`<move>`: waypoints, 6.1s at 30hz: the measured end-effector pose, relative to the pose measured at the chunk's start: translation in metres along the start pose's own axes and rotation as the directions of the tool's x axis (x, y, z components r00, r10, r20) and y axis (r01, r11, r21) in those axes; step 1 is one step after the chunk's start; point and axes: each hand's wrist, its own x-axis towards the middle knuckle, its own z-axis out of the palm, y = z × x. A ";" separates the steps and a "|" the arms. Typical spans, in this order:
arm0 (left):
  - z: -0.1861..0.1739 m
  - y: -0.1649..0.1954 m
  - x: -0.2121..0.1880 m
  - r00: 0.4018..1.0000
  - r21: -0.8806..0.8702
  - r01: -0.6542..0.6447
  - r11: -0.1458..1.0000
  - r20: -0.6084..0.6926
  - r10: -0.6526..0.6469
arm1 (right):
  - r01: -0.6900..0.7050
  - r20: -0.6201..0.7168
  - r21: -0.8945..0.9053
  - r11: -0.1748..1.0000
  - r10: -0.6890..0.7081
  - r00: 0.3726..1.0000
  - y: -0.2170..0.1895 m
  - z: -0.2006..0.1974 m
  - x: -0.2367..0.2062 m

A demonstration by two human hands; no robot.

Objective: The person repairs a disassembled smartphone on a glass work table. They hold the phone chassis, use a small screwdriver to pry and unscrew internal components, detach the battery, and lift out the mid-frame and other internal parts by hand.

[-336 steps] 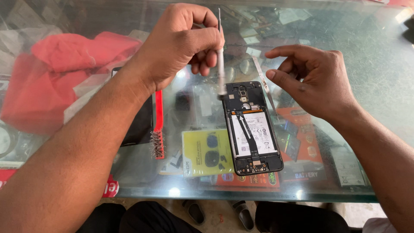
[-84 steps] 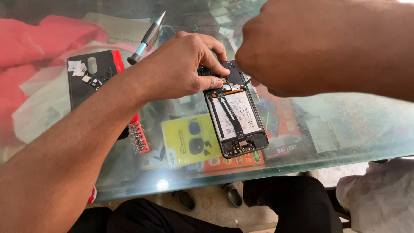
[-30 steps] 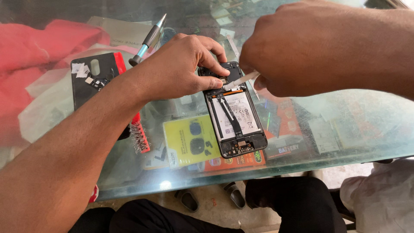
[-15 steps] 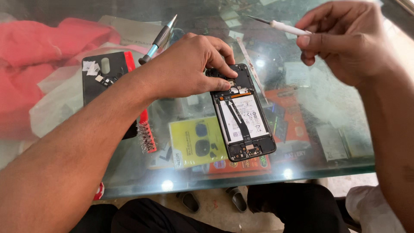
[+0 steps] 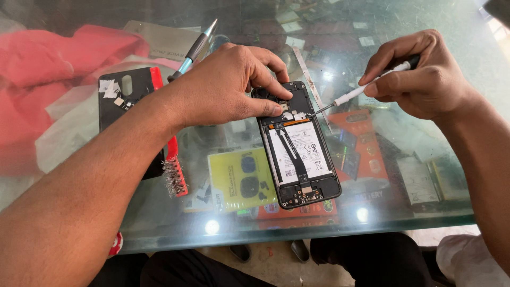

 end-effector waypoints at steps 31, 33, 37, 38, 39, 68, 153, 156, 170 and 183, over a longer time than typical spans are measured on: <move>0.001 0.000 -0.001 0.999 0.020 -0.034 0.999 -0.010 0.034 | -0.001 0.007 -0.035 0.999 0.001 1.000 -0.003 0.003 -0.001; 0.001 0.000 0.000 1.000 0.022 -0.028 0.999 -0.012 0.028 | -0.011 -0.014 -0.047 0.999 0.011 1.000 -0.004 0.003 -0.001; 0.000 0.001 -0.001 1.000 0.021 -0.016 1.000 -0.005 0.017 | -0.018 -0.004 -0.050 0.999 0.018 1.000 -0.004 0.003 0.000; 0.000 0.001 0.000 1.000 0.020 -0.008 1.000 -0.003 0.008 | -0.014 -0.004 -0.058 0.998 0.014 1.000 -0.004 0.003 0.000; 0.000 0.001 0.000 1.000 0.019 0.003 1.000 -0.001 -0.003 | -0.011 -0.002 -0.066 0.998 0.011 1.000 -0.004 0.003 0.000; 0.016 0.002 0.003 0.976 -0.030 -0.184 0.983 -0.127 0.178 | 0.044 0.000 -0.006 0.999 -0.044 0.999 -0.004 0.007 -0.003; 0.003 0.033 0.007 0.993 0.395 -0.096 0.914 -0.031 0.118 | 0.076 -0.038 0.433 0.898 -0.066 0.997 0.001 0.014 -0.005; 0.001 0.035 0.007 0.996 0.376 -0.067 0.924 -0.023 0.082 | 0.050 -0.029 0.470 0.881 -0.041 0.999 0.005 0.009 -0.005; 0.007 0.030 0.005 0.830 0.399 -0.445 0.802 -0.151 0.537 | 0.176 -0.117 0.311 0.934 -0.146 0.982 -0.039 0.064 0.003; -0.010 0.023 0.009 0.973 -0.261 -0.177 0.949 -0.192 0.128 | 0.174 -0.123 0.358 0.918 -0.138 0.983 -0.034 0.065 0.005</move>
